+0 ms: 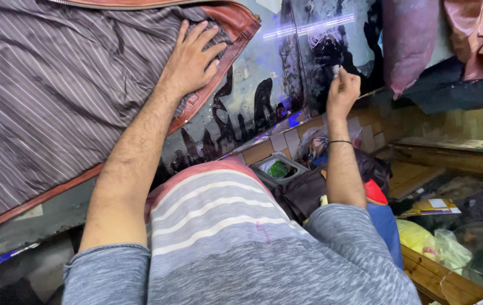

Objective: The person uses a small sponge to wipe the interior lining and zipper area of a brown leather jacket laid on a glass table. The person repeatedly rubs the sponge along the jacket's inner seams and edges, occasionally adjusting the jacket's position.

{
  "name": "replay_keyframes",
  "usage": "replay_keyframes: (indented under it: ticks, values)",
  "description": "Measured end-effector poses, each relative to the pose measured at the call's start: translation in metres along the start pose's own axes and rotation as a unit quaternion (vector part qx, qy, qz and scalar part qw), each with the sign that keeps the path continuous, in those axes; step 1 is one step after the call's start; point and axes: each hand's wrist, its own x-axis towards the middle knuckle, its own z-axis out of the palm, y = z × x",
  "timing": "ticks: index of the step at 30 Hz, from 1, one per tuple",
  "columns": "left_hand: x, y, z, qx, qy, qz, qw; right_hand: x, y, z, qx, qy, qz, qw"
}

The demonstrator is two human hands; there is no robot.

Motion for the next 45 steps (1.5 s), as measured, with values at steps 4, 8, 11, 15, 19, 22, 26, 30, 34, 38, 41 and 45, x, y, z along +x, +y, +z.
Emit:
replay_keyframes:
  ticks: [4, 8, 11, 15, 19, 22, 26, 30, 34, 38, 41, 45]
  values:
    - [0.002, 0.000, -0.002, -0.002, -0.009, -0.008, 1.000, 0.001, -0.004, 0.004, -0.155, -0.025, -0.074, 0.985]
    - [0.000, 0.001, 0.001, 0.000, -0.019, -0.014, 1.000, -0.003, 0.006, 0.006, -0.131, -0.067, 0.005, 0.989]
    - [0.000, 0.000, 0.002, 0.007, -0.015, -0.016, 1.000, -0.002, 0.007, 0.003, -0.132, -0.092, 0.028, 0.986]
    - [-0.001, 0.000, 0.001, 0.002, -0.018, -0.019, 1.000, 0.013, -0.006, -0.027, -0.092, -0.192, 0.033, 0.976]
    - [0.000, 0.001, 0.001, 0.000, -0.013, -0.014, 1.000, 0.040, -0.014, -0.056, -0.003, -0.373, 0.377, 0.848]
    - [-0.001, 0.000, 0.000, -0.004, -0.007, -0.014, 1.000, 0.040, -0.021, -0.045, -0.011, -0.064, 0.136, 0.989]
    - [-0.002, -0.003, 0.001, -0.009, -0.001, -0.003, 1.000, 0.028, -0.026, -0.032, -0.156, -0.173, 0.059, 0.971]
    - [0.000, -0.003, -0.001, -0.054, 0.014, 0.002, 0.998, 0.023, -0.035, -0.042, -0.069, -0.218, 0.153, 0.961]
    - [0.004, -0.008, -0.015, -0.143, 0.022, -0.035, 0.989, 0.014, -0.055, -0.037, -0.142, -0.122, -0.048, 0.981]
    - [0.005, 0.000, -0.033, -0.251, 0.042, -0.115, 0.960, -0.008, -0.070, -0.038, 0.178, -0.185, 0.173, 0.951]
    - [0.006, 0.024, -0.038, -0.103, 0.094, -0.057, 0.989, -0.016, -0.096, -0.033, 0.561, -0.020, 0.313, 0.766]
    - [-0.004, 0.053, -0.032, -0.087, -0.009, -0.004, 0.996, -0.038, -0.156, 0.008, 0.770, -0.039, 0.294, 0.566]
